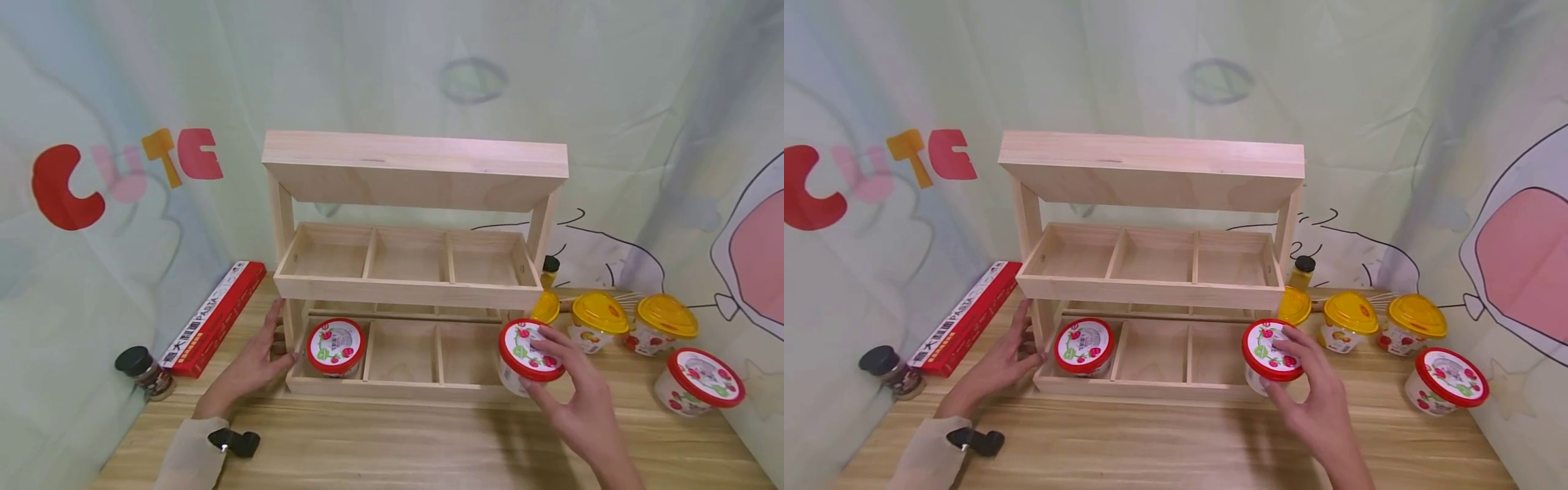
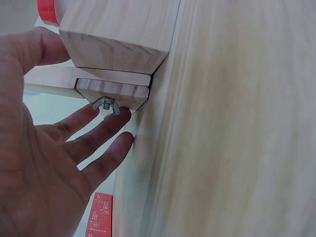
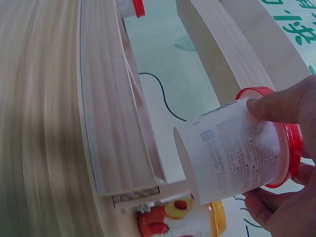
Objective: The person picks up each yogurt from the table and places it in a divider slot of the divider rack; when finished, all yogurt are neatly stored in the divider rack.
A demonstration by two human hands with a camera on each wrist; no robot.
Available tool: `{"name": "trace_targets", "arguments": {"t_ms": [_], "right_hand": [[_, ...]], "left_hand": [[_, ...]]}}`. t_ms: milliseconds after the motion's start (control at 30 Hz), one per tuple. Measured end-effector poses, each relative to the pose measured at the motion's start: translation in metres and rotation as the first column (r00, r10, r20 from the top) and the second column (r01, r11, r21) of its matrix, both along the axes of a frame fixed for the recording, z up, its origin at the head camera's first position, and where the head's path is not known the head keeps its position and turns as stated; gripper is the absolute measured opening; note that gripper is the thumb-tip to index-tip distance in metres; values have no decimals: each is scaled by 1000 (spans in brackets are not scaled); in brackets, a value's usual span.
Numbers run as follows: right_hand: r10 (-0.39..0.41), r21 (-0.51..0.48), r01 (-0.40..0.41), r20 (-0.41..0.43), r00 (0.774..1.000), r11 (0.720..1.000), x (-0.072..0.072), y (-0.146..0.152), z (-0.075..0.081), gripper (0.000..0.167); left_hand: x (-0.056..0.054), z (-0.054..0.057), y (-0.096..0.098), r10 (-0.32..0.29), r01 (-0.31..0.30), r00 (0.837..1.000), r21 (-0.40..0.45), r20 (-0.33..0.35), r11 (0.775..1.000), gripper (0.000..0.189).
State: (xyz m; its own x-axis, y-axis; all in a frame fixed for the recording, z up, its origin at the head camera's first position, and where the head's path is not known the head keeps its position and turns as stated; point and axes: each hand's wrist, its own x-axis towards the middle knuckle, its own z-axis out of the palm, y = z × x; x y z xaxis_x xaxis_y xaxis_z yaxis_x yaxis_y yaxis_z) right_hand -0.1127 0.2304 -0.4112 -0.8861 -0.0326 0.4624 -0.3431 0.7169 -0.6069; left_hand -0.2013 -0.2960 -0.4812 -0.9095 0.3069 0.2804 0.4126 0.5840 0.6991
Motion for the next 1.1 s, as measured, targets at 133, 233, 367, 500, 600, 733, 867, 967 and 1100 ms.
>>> {"name": "trace_targets", "arguments": {"t_ms": [133, 233, 367, 500, 600, 733, 867, 967, 1100], "right_hand": [[46, -23, -46, -3, 999, 999, -4, -8, 0, 64], [77, -44, -77, -8, 997, 996, -7, -13, -2, 63], [109, -55, -110, -17, 994, 992, -12, -21, -6, 63], [144, -53, -145, -30, 989, 988, -16, -28, -12, 65], [171, -59, -173, -42, 984, 983, -18, -34, -17, 66], [209, -81, -213, -59, 976, 974, -22, -41, -22, 65], [237, -97, -242, -54, 970, 965, -26, -49, -25, 63], [266, -123, -270, -43, 963, 955, -29, -54, -26, 64], [324, -175, -329, -57, 944, 928, -34, -62, -27, 66]], "left_hand": [[1, 0, 0, 12, -12, 1000, -7, 7, 1000, 118], [2, 2, 0, 14, -14, 1000, -14, 9, 1000, 117], [1, 4, 0, 4, -4, 1000, -6, 1, 1000, 116], [1, 2, 0, 3, -3, 1000, -6, 1, 1000, 116], [1, 1, 0, 11, -11, 1000, -11, 9, 1000, 117], [1, 1, 0, 14, -14, 1000, -16, 4, 1000, 118], [1, 1, -1, 9, -9, 1000, -12, -9, 1000, 117], [1, 2, -1, 0, 0, 1000, 1, -14, 1000, 117], [1, 1, 0, -7, 7, 1000, 1, -23, 1000, 117]]}}
